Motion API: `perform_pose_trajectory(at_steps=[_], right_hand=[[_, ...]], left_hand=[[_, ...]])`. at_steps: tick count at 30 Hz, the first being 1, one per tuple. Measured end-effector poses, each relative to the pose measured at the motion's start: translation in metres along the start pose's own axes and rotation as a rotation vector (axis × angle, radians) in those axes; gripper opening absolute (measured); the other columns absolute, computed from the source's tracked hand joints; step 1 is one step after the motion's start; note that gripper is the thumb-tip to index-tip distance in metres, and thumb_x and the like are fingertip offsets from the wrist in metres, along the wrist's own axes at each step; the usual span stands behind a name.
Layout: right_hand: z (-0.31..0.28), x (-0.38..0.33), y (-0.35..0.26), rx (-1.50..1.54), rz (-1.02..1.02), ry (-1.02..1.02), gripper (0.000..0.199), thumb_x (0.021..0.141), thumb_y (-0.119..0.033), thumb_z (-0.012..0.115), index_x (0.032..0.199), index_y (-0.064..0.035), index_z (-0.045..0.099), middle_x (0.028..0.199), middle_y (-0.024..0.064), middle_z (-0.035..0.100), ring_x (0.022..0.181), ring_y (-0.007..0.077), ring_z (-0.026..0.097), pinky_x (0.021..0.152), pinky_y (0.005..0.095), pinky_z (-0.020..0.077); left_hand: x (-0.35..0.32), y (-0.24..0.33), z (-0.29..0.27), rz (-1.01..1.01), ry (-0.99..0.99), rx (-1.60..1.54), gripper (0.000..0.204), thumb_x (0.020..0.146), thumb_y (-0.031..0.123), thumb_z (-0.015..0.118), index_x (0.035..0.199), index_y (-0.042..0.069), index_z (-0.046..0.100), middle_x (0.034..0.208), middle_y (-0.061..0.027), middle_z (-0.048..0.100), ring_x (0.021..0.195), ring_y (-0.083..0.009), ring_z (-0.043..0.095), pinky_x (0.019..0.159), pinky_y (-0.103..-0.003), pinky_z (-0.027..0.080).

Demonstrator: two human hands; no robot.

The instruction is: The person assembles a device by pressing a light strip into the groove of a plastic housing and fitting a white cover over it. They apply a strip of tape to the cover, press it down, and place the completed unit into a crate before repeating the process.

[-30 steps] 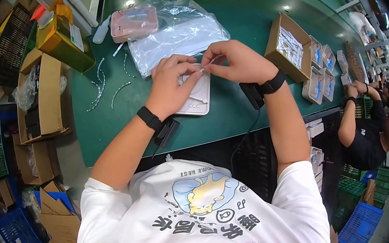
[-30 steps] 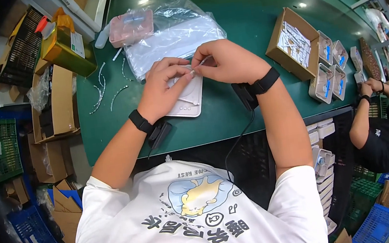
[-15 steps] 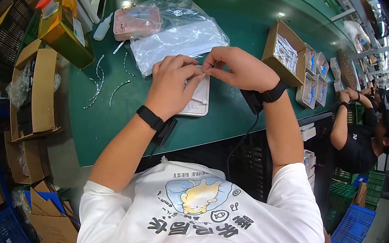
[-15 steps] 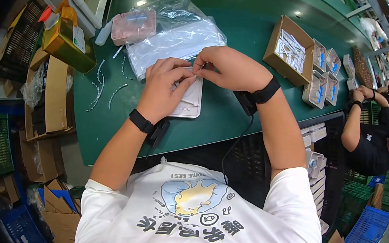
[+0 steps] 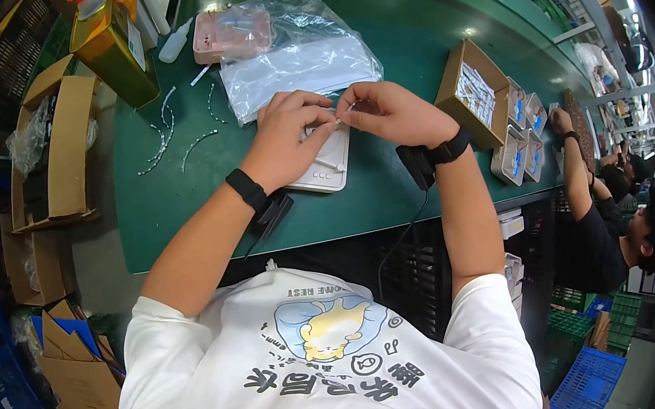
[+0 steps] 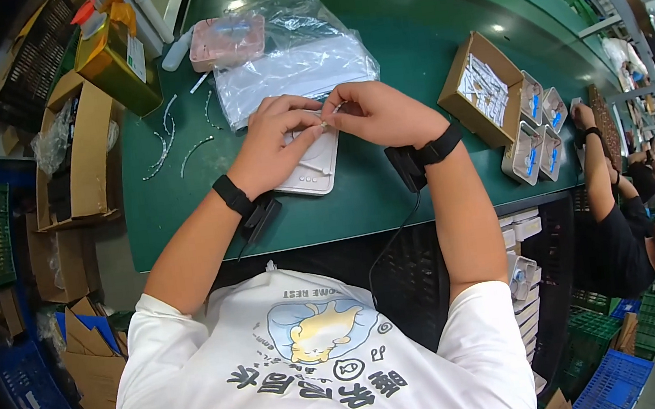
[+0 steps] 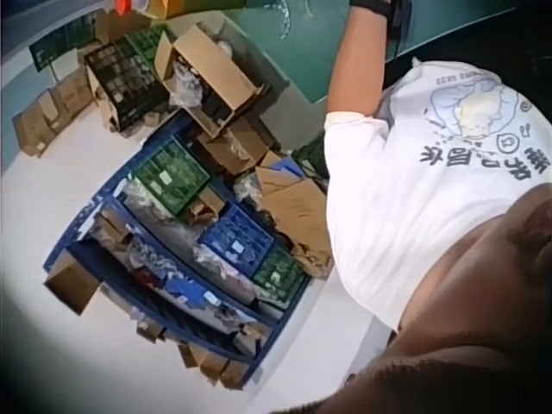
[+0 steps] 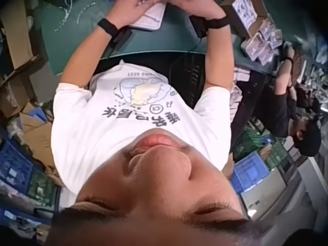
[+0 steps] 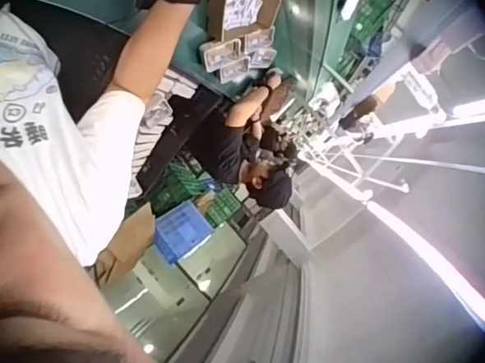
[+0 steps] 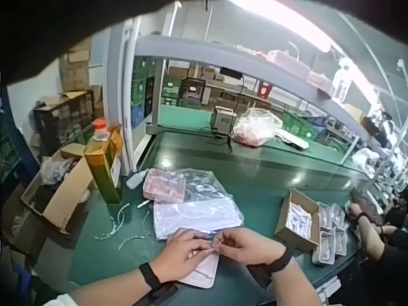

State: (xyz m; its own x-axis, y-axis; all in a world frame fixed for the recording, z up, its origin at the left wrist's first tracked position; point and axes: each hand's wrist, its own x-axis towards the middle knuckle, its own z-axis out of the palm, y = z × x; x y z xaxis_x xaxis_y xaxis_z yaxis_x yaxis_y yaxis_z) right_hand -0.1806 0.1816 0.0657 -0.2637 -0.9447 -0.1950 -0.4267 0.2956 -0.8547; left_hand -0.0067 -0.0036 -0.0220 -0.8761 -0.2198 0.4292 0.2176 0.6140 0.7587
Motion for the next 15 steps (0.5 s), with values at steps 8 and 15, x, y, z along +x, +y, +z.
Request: perform_pose_trajectory(at_steps=[8,15], right_hand=[[-0.003,0.001,-0.01,-0.019,0.086,0.003,0.015,0.118,-0.014,0.07,0.121,0.0001,0.073,0.102,-0.0024,0.072,0.091,0.0052,0.061,0.081,0.0253,0.0519],[0.006,0.009,0.0,-0.05,0.045,0.056,0.017,0.119,-0.017,0.069,0.118,0.0,0.073,0.096,-0.0035,0.067,0.086,0.0051,0.055,0.075,0.0257,0.0472]], left_hand=[[-0.001,-0.002,0.001,-0.052,0.003,-0.04,0.01,0.104,0.023,0.081,0.109,0.016,0.087,0.138,-0.0021,0.077,0.136,-0.0316,0.063,0.121,-0.051,0.04],[0.0,0.002,0.005,-0.104,0.139,-0.145,0.01,0.095,0.018,0.086,0.094,0.008,0.085,0.128,-0.0099,0.086,0.12,-0.033,0.077,0.104,-0.05,0.058]])
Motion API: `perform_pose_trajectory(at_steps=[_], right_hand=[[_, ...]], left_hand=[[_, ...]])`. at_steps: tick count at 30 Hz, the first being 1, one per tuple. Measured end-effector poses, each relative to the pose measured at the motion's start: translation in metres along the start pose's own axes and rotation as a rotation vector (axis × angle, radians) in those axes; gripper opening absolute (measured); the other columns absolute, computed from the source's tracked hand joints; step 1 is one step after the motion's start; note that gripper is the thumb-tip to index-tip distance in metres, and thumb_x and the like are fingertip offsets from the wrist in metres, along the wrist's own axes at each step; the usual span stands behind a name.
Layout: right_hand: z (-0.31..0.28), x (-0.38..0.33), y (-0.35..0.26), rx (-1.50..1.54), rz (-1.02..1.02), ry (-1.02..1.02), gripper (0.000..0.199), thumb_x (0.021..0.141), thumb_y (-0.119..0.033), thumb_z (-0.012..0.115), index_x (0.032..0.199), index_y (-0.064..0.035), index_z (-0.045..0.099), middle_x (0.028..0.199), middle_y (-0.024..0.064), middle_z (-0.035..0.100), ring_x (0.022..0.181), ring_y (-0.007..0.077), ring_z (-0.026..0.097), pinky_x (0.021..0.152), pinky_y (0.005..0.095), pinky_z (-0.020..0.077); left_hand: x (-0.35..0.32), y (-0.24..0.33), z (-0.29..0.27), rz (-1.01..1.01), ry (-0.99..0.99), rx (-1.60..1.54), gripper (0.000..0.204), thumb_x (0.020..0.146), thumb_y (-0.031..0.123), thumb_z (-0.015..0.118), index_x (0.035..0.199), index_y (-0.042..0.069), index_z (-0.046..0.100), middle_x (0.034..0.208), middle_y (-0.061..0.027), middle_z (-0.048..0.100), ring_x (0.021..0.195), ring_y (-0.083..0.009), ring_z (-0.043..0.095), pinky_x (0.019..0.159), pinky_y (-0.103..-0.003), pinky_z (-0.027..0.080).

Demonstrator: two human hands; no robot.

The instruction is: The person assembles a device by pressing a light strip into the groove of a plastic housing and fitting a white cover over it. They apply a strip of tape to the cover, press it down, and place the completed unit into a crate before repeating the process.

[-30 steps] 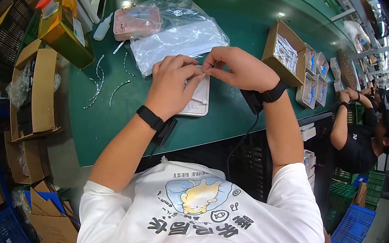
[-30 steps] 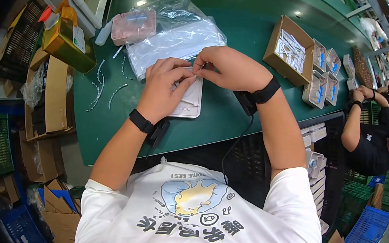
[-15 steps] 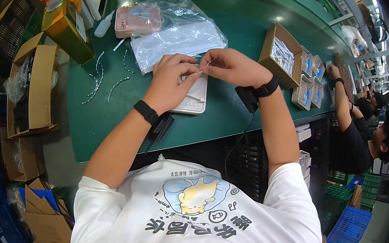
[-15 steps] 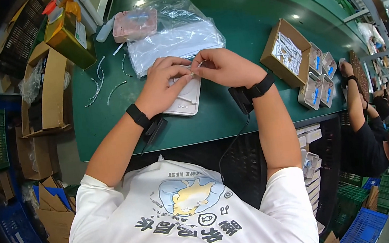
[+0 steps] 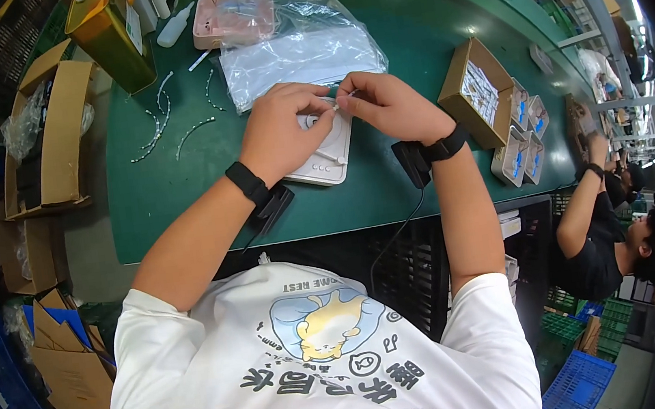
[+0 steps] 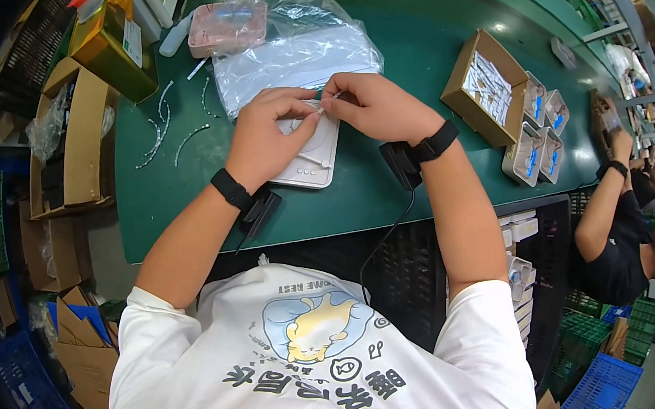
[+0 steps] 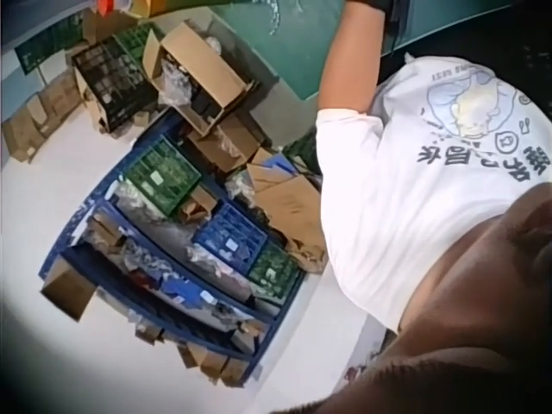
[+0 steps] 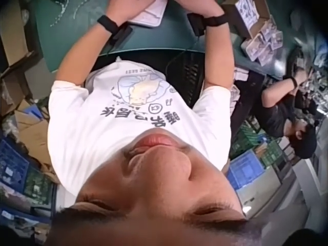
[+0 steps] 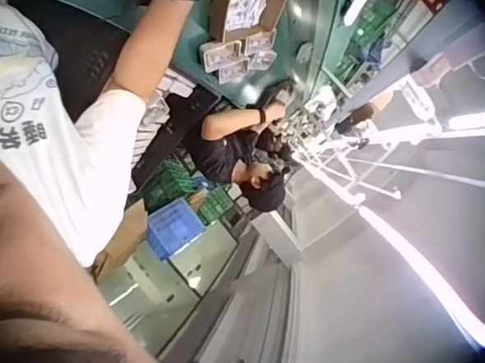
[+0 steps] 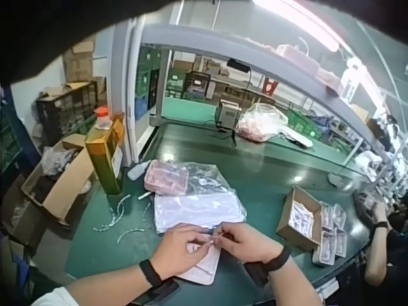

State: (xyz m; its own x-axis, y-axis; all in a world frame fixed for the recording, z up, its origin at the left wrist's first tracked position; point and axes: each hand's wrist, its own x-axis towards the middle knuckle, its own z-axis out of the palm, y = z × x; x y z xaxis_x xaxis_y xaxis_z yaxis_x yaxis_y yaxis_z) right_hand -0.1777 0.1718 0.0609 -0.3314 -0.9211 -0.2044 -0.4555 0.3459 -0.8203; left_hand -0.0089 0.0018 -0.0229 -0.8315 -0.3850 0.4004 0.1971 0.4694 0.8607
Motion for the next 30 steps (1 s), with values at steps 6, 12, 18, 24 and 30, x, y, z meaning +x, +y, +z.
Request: perform_pose_trajectory(at_steps=[6,12,18,24,30], right_hand=[[0.005,0.001,0.0,0.013,-0.044,0.037,0.018,0.119,-0.017,0.069,0.115,0.0005,0.072,0.094,-0.0036,0.065,0.083,0.0069,0.052,0.074,0.0278,0.0474],[0.001,0.0,-0.005,-0.046,-0.052,0.026,0.018,0.117,-0.016,0.071,0.116,0.0017,0.073,0.092,-0.001,0.067,0.082,0.0079,0.054,0.075,0.029,0.0488],[0.001,-0.006,-0.014,-0.252,-0.187,0.057,0.017,0.115,-0.014,0.072,0.115,0.0029,0.072,0.092,0.0018,0.069,0.083,0.0081,0.055,0.074,0.0291,0.0491],[-0.001,-0.008,-0.013,-0.19,-0.15,0.035,0.017,0.116,-0.016,0.071,0.115,0.0015,0.072,0.092,0.0003,0.066,0.083,0.0083,0.054,0.074,0.0293,0.0485],[0.003,0.001,-0.001,-0.074,-0.043,0.032,0.017,0.118,-0.017,0.07,0.115,-0.0004,0.072,0.09,-0.0031,0.061,0.082,0.008,0.052,0.073,0.0291,0.0471]], left_hand=[[-0.001,0.008,0.0,0.023,0.044,0.089,0.009,0.093,0.011,0.087,0.095,0.002,0.085,0.13,-0.0138,0.086,0.123,-0.0343,0.078,0.1,-0.046,0.063],[-0.003,0.013,-0.003,0.167,0.048,0.285,0.007,0.094,0.015,0.083,0.095,0.008,0.083,0.127,-0.0072,0.087,0.129,-0.0296,0.076,0.109,-0.051,0.053],[-0.005,0.018,-0.003,0.256,0.045,0.369,0.005,0.096,0.013,0.08,0.099,0.009,0.082,0.125,-0.005,0.086,0.128,-0.0287,0.075,0.112,-0.051,0.048],[0.0,0.018,-0.005,0.207,0.006,0.303,0.005,0.097,0.013,0.08,0.098,0.008,0.081,0.121,-0.0047,0.085,0.119,-0.0299,0.076,0.107,-0.049,0.051],[-0.003,0.017,-0.002,0.147,0.023,0.268,0.007,0.096,0.015,0.081,0.098,0.008,0.079,0.12,-0.0056,0.084,0.115,-0.0305,0.076,0.101,-0.049,0.054]])
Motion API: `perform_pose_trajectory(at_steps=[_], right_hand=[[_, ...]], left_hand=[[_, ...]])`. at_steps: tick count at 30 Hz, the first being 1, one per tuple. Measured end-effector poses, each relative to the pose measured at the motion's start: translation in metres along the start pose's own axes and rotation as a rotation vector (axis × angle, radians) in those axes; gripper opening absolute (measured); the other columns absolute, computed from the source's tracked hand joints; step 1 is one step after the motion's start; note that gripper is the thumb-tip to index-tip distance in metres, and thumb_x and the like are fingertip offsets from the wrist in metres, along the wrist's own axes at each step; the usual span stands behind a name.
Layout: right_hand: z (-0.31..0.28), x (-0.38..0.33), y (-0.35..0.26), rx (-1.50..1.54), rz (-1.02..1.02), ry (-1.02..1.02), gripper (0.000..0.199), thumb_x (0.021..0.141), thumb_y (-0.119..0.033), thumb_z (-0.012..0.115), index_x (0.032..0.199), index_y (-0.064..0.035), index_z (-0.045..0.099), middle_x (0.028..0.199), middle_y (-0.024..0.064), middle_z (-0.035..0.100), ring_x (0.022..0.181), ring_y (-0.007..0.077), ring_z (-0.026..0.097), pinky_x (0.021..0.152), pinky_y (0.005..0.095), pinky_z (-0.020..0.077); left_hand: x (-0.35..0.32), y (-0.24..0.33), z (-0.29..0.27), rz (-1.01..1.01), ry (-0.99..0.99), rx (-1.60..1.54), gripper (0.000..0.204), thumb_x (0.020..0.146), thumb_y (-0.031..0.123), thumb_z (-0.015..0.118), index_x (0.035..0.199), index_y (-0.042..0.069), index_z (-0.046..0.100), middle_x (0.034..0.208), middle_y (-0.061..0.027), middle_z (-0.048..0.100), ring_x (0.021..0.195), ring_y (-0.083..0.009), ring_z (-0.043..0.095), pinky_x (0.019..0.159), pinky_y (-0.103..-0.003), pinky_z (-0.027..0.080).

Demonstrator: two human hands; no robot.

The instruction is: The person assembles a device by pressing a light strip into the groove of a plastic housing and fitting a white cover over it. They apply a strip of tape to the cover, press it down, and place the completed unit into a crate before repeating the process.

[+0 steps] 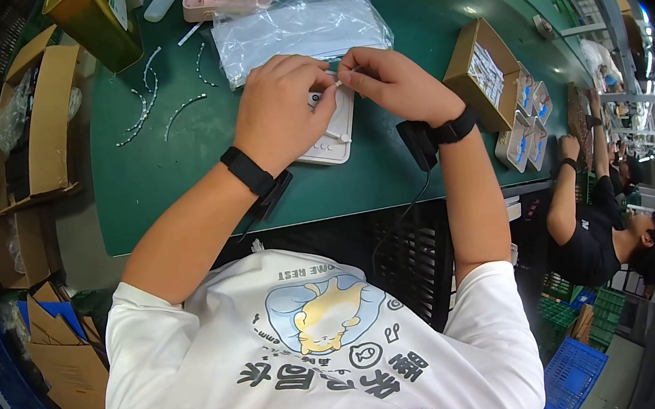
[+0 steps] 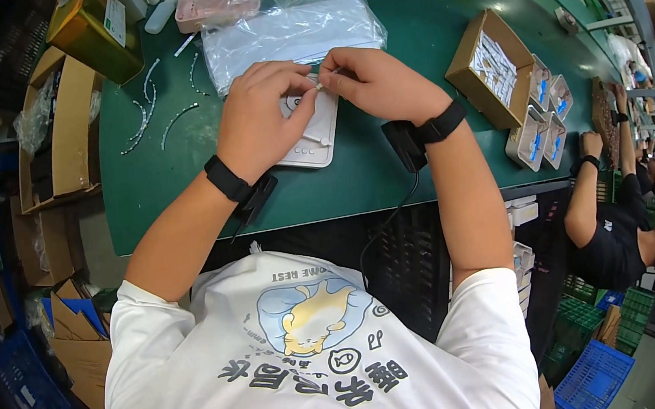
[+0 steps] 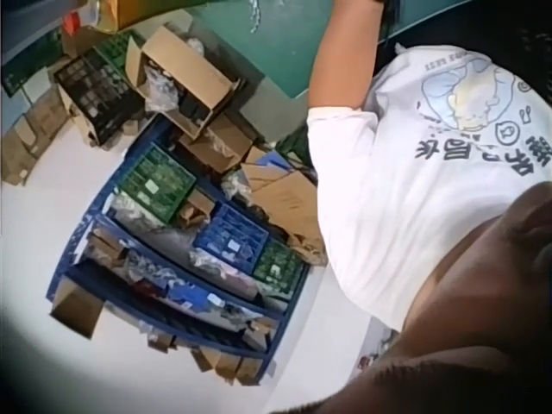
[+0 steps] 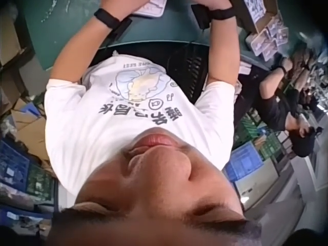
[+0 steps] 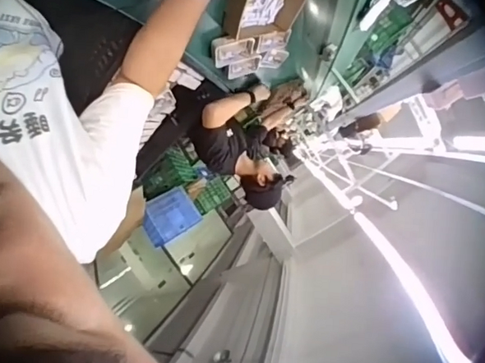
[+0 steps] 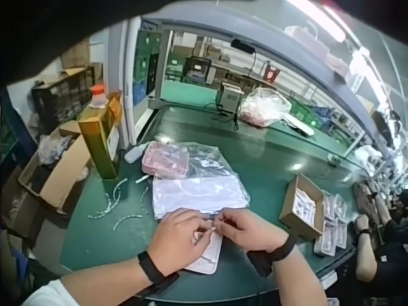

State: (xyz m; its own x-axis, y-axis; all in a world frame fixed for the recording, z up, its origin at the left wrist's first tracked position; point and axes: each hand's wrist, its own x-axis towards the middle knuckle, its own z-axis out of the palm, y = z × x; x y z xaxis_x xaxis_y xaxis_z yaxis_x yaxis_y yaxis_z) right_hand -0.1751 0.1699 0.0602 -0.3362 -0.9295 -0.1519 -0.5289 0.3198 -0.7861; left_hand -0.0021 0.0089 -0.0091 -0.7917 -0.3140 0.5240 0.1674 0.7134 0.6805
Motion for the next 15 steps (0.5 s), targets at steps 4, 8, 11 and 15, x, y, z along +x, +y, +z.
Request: perform_pose_trajectory(at_steps=[4,8,11,15], right_hand=[[0.0026,0.0006,0.0039,0.018,-0.011,0.016,0.018,0.119,-0.017,0.069,0.113,-0.0001,0.072,0.088,-0.0041,0.06,0.08,0.0076,0.05,0.073,0.0284,0.0462],[0.001,0.0013,0.0008,0.05,0.018,0.001,0.019,0.119,-0.018,0.069,0.111,0.0002,0.072,0.086,-0.0039,0.061,0.079,0.0069,0.052,0.072,0.0272,0.0461],[0.0062,0.0007,0.0023,0.08,0.017,0.015,0.02,0.119,-0.018,0.069,0.11,0.0005,0.073,0.085,-0.0033,0.062,0.079,0.0066,0.054,0.072,0.027,0.0464],[0.0042,-0.0006,0.0013,0.127,0.036,0.001,0.021,0.118,-0.017,0.07,0.109,0.0008,0.073,0.086,-0.0019,0.066,0.08,0.0067,0.058,0.073,0.0266,0.0479]], left_hand=[[0.0011,0.0016,-0.0009,-0.005,0.009,0.033,0.008,0.096,0.015,0.081,0.098,0.008,0.078,0.119,-0.0057,0.084,0.116,-0.0302,0.076,0.099,-0.049,0.054],[-0.0007,0.0035,0.0005,0.003,0.02,0.06,0.008,0.097,0.014,0.081,0.1,0.008,0.077,0.12,-0.0054,0.084,0.118,-0.0302,0.075,0.102,-0.049,0.052],[-0.0007,0.0035,0.0018,0.025,0.044,0.075,0.008,0.097,0.014,0.08,0.101,0.008,0.076,0.12,-0.0052,0.083,0.119,-0.0299,0.074,0.105,-0.048,0.05],[-0.0022,0.004,0.002,0.016,0.018,0.082,0.007,0.098,0.013,0.08,0.102,0.008,0.076,0.122,-0.0053,0.083,0.122,-0.0298,0.074,0.109,-0.048,0.047]])
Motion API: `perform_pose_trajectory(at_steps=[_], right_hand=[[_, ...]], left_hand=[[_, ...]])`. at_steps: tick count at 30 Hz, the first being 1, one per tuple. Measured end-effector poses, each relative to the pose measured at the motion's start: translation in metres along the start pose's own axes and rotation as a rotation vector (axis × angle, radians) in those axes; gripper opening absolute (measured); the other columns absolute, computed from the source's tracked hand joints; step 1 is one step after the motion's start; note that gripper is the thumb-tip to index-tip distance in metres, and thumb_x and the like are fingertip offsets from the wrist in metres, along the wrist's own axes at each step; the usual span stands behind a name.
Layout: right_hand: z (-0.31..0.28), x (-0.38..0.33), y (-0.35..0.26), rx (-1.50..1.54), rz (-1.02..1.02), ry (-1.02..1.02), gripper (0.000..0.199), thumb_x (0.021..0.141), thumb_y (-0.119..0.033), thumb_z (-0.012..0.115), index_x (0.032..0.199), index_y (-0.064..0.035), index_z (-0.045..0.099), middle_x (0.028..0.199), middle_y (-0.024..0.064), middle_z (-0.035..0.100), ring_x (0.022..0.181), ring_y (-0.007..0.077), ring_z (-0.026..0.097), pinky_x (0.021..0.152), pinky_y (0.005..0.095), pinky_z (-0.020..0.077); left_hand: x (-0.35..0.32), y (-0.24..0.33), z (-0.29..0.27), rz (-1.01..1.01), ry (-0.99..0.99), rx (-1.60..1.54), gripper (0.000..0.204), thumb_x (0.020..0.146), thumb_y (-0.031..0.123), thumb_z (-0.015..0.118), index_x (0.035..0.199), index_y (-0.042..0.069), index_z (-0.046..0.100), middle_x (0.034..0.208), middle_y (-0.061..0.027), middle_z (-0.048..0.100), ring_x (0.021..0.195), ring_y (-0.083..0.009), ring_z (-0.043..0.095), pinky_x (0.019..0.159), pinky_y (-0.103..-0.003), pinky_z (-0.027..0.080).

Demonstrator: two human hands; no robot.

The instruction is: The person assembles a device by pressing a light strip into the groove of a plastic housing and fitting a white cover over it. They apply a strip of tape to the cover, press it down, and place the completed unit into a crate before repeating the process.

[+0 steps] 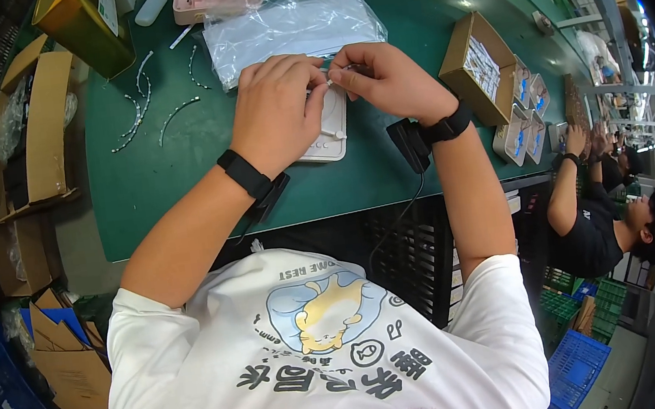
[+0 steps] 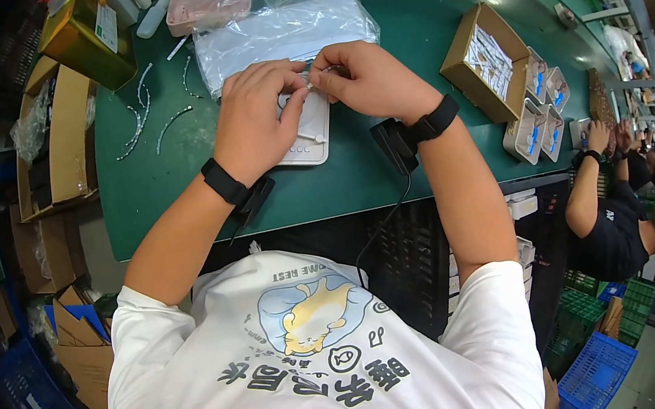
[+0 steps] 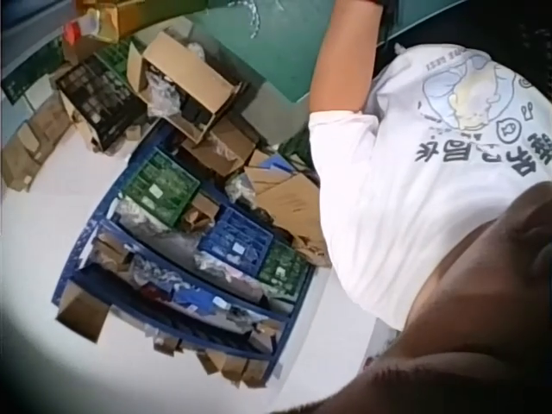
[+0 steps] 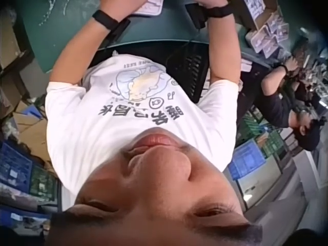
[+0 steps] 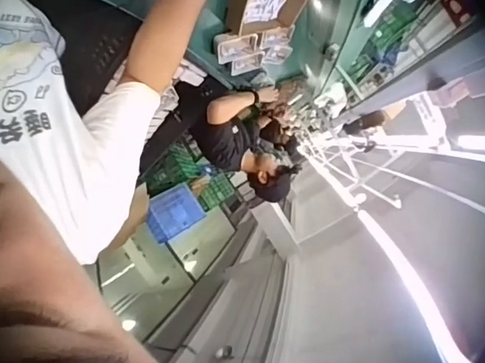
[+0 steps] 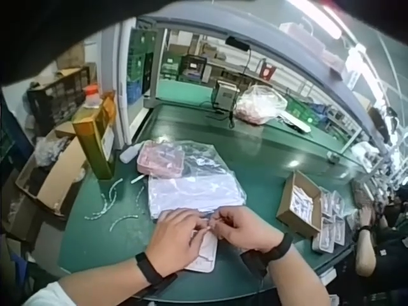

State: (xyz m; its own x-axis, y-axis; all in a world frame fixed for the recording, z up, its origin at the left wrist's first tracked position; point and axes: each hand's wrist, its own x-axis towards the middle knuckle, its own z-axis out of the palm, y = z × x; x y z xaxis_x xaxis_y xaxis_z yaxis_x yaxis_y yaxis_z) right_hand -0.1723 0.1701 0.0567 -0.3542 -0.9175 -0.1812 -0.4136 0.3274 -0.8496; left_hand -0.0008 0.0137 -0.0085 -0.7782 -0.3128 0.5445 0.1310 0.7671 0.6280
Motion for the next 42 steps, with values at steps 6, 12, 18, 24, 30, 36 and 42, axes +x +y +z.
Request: perform_pose_trajectory(at_steps=[6,12,18,24,30,36,42], right_hand=[[0.006,-0.001,0.0,0.058,0.019,0.011,0.021,0.118,-0.016,0.069,0.108,0.0014,0.073,0.088,0.0,0.071,0.081,0.007,0.061,0.075,0.0258,0.0499],[0.014,0.002,0.009,0.128,0.031,0.001,0.025,0.116,-0.024,0.074,0.106,-0.0011,0.074,0.087,0.0003,0.072,0.081,0.0078,0.065,0.074,0.0257,0.0513],[-0.047,-0.015,-0.006,-0.037,0.307,0.07,0.043,0.107,-0.047,0.084,0.098,-0.0049,0.08,0.082,-0.0013,0.073,0.074,0.0073,0.063,0.062,0.0286,0.0484],[0.02,0.034,0.025,-0.091,-0.199,0.22,0.041,0.094,-0.044,0.092,0.102,-0.0045,0.09,0.095,0.0132,0.088,0.084,0.0185,0.08,0.078,0.0379,0.064],[0.026,0.041,0.049,-0.115,-0.187,0.28,0.03,0.088,-0.034,0.093,0.089,-0.0051,0.089,0.083,0.0137,0.084,0.074,0.0221,0.079,0.071,0.043,0.0637],[0.073,0.041,0.032,-0.333,-0.042,0.531,0.019,0.08,-0.011,0.083,0.098,-0.0055,0.085,0.094,0.0206,0.083,0.083,0.0446,0.078,0.074,0.0516,0.062],[0.095,0.002,0.024,-0.158,-0.059,0.759,0.011,0.087,-0.011,0.079,0.098,-0.0063,0.081,0.1,0.0207,0.081,0.094,0.0443,0.077,0.082,0.0513,0.0597]], left_hand=[[-0.004,0.0,0.003,-0.019,0.018,-0.027,0.007,0.098,0.012,0.081,0.102,0.008,0.076,0.124,-0.0063,0.084,0.124,-0.0302,0.074,0.11,-0.048,0.047],[-0.009,-0.006,0.002,-0.022,0.033,-0.057,0.007,0.097,0.011,0.081,0.1,0.007,0.075,0.125,-0.0078,0.084,0.124,-0.0324,0.075,0.107,-0.049,0.05],[0.016,-0.009,0.005,0.042,0.048,-0.157,0.008,0.097,0.01,0.079,0.101,0.004,0.075,0.117,-0.0152,0.082,0.113,-0.041,0.075,0.096,-0.052,0.057],[-0.002,-0.041,0.006,-0.062,-0.057,-0.167,0.026,0.103,0.013,0.084,0.123,-0.003,0.078,0.125,-0.0221,0.079,0.115,-0.04,0.074,0.104,-0.047,0.059],[0.018,-0.077,-0.016,-0.045,-0.399,-0.417,0.05,0.097,0.013,0.088,0.141,-0.002,0.07,0.142,-0.021,0.071,0.136,-0.0357,0.068,0.12,-0.046,0.051],[0.017,-0.048,-0.05,0.089,-0.712,-0.346,0.112,0.073,0.022,0.104,0.167,0.002,0.045,0.163,-0.0238,0.051,0.154,-0.0406,0.05,0.131,-0.051,0.041],[0.006,-0.015,-0.037,0.182,-0.635,-0.111,0.129,0.06,0.022,0.107,0.168,0.003,0.039,0.16,-0.0225,0.048,0.151,-0.046,0.046,0.132,-0.055,0.037]])
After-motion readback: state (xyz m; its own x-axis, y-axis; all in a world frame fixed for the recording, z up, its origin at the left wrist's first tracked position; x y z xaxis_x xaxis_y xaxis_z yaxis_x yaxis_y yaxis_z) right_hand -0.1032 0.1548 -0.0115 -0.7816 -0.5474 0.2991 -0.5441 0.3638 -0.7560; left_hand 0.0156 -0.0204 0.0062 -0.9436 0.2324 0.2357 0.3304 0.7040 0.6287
